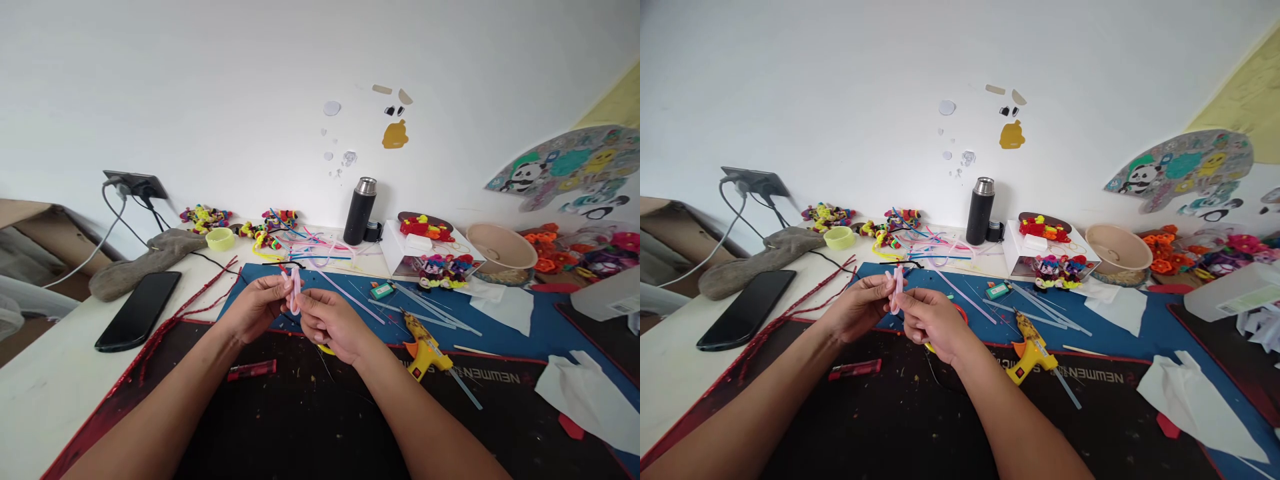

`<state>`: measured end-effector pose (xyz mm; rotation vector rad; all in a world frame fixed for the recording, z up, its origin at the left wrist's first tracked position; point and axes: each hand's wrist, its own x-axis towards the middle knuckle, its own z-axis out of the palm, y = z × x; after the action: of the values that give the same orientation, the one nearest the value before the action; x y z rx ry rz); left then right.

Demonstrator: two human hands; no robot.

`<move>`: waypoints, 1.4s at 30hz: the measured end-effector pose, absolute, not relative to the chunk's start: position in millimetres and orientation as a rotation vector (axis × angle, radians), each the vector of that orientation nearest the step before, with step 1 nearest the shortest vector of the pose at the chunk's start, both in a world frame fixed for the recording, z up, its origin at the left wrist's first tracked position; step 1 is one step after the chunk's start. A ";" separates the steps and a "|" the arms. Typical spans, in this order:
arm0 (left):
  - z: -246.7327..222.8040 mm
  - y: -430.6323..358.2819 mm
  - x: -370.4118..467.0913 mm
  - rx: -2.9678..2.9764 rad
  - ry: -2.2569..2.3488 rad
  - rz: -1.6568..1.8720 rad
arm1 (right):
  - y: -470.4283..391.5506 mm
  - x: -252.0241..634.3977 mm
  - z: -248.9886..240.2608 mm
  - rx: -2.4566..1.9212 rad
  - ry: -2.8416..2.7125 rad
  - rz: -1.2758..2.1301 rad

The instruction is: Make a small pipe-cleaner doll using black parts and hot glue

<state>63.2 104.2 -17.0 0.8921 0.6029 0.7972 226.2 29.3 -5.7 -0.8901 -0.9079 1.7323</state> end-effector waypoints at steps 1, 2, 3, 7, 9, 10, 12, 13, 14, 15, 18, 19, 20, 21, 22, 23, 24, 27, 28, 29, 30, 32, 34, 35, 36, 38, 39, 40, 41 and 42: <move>-17.4 104.2 62.9 0.887 0.601 0.792 | 29.0 225.8 -5.4 -0.887 -0.902 1.743; -17.9 104.3 62.7 0.883 0.599 0.789 | 28.8 225.4 -5.4 -0.883 -0.898 1.755; -18.2 104.3 62.4 0.877 0.596 0.787 | 28.7 225.0 -5.4 -0.878 -0.896 1.766; -17.3 103.5 62.5 0.869 0.562 0.784 | 27.8 223.6 -5.9 -0.866 -0.894 1.811; -15.6 102.8 63.0 0.869 0.550 0.780 | 27.4 223.4 -5.6 -0.862 -0.890 1.826; -14.7 102.5 63.1 0.871 0.550 0.776 | 27.2 223.4 -5.4 -0.861 -0.887 1.832; -13.2 102.0 63.1 0.876 0.557 0.768 | 27.1 223.5 -5.3 -0.857 -0.879 1.842; -12.7 101.8 62.9 0.883 0.562 0.765 | 27.1 223.5 -5.4 -0.854 -0.876 1.846; -12.5 101.6 62.6 0.892 0.569 0.765 | 27.2 223.4 -5.7 -0.852 -0.874 1.850; -12.5 101.5 62.2 0.903 0.578 0.764 | 27.3 223.3 -6.2 -0.853 -0.874 1.854; -12.9 101.4 61.5 0.939 0.607 0.757 | 27.5 222.5 -8.1 -0.864 -0.886 1.854; -13.0 101.4 61.6 0.948 0.615 0.756 | 27.6 222.2 -8.9 -0.869 -0.893 1.853; -12.9 101.3 61.9 0.954 0.621 0.758 | 27.7 221.9 -9.6 -0.873 -0.899 1.849; -12.7 101.2 62.4 0.958 0.624 0.760 | 27.8 221.7 -10.3 -0.875 -0.902 1.844; -12.4 101.1 63.0 0.960 0.625 0.764 | 27.9 221.6 -10.9 -0.877 -0.902 1.840; -12.0 101.0 63.6 0.962 0.623 0.768 | 28.1 221.5 -11.4 -0.879 -0.900 1.839; -11.7 100.9 64.1 0.964 0.619 0.770 | 28.3 221.5 -11.6 -0.881 -0.896 1.838; -11.2 101.1 64.9 0.972 0.606 0.775 | 28.9 221.6 -11.2 -0.888 -0.895 1.840; -11.4 101.3 64.8 0.969 0.600 0.775 | 29.0 221.7 -10.7 -0.888 -0.898 1.838; -11.7 101.7 64.6 0.960 0.595 0.776 | 29.2 221.8 -10.2 -0.887 -0.900 1.835; -12.1 102.1 64.3 0.946 0.590 0.780 | 29.4 222.0 -9.6 -0.884 -0.900 1.831; -13.1 103.0 63.5 0.910 0.586 0.797 | 29.7 222.4 -8.8 -0.876 -0.891 1.824; -14.1 103.5 62.8 0.875 0.592 0.816 | 29.9 222.9 -8.3 -0.866 -0.878 1.820; -14.4 103.5 62.5 0.862 0.594 0.819 | 29.8 223.1 -8.1 -0.862 -0.874 1.819; -14.6 103.4 62.3 0.854 0.592 0.819 | 29.7 223.2 -7.9 -0.860 -0.876 1.818; -14.5 102.6 62.3 0.864 0.584 0.829 | 29.3 223.0 -7.9 -0.865 -0.888 1.811; -14.2 102.1 62.4 0.891 0.583 0.846 | 29.2 222.7 -8.3 -0.878 -0.898 1.803; -13.8 101.7 62.5 0.929 0.586 0.872 | 29.2 222.3 -9.0 -0.897 -0.907 1.787; -13.4 101.3 62.7 0.969 0.595 0.904 | 29.5 221.8 -10.2 -0.921 -0.916 1.764; -13.1 101.2 62.8 1.009 0.609 0.933 | 30.1 221.4 -11.8 -0.949 -0.927 1.731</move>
<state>62.8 101.2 -13.1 1.0090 0.6095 0.9333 221.4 30.1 -11.8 -0.9495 -0.9269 1.7310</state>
